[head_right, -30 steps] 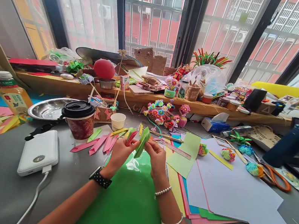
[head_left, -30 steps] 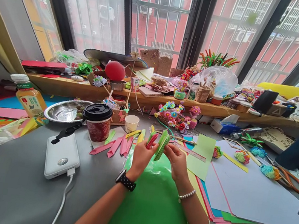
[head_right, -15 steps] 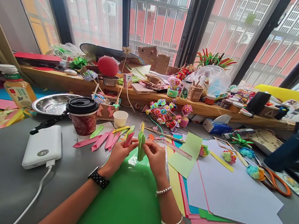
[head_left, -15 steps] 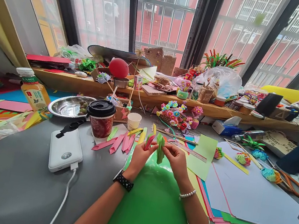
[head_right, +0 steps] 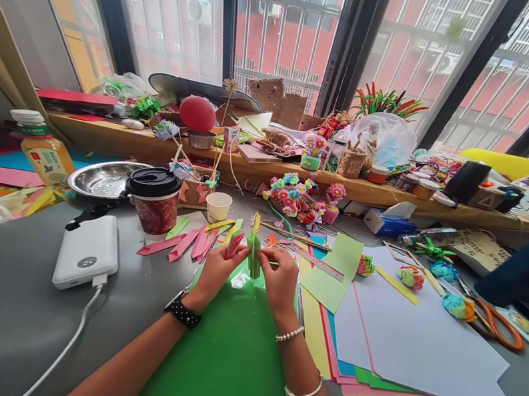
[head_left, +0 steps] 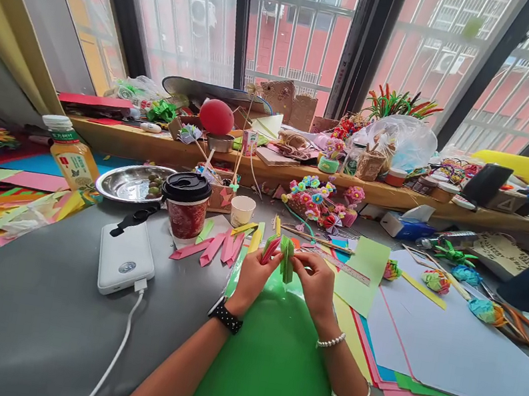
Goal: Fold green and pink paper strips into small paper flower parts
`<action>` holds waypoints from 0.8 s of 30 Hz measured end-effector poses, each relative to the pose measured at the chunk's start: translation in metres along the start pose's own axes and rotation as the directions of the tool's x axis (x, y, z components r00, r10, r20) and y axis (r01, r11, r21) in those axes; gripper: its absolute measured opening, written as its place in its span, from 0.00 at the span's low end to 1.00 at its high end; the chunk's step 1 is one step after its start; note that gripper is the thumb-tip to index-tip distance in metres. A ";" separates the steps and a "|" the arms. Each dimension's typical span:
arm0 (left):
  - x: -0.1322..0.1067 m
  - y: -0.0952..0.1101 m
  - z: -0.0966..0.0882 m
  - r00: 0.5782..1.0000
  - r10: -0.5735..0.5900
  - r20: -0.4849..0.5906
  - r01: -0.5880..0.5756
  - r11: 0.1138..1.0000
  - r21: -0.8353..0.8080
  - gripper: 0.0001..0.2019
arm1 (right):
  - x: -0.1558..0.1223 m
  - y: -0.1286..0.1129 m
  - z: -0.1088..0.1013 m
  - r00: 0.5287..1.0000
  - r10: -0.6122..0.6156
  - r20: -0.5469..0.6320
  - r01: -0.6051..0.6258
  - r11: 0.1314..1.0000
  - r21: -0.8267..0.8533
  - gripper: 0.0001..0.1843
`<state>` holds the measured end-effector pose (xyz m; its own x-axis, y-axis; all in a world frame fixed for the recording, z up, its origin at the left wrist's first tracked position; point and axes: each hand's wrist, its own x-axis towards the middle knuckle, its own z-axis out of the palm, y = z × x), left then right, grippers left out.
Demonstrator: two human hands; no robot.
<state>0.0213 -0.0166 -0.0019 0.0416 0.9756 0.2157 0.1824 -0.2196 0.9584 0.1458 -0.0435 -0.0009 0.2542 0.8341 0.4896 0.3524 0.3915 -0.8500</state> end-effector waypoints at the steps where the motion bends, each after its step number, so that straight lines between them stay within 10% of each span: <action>1: 0.000 0.000 0.000 1.000 -0.004 0.001 0.004 1.000 0.002 0.15 | 0.000 0.001 0.000 1.000 0.003 0.003 -0.003 1.000 0.002 0.08; 24: 0.001 0.000 -0.002 0.998 0.040 0.048 -0.048 0.983 0.177 0.13 | 0.006 0.006 -0.004 0.992 0.104 0.074 -0.110 0.991 0.081 0.10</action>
<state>0.0197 -0.0155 -0.0011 0.0962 0.9648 0.2448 0.3514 -0.2630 0.8985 0.1527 -0.0375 -0.0025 0.2218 0.8970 0.3824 0.2481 0.3274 -0.9117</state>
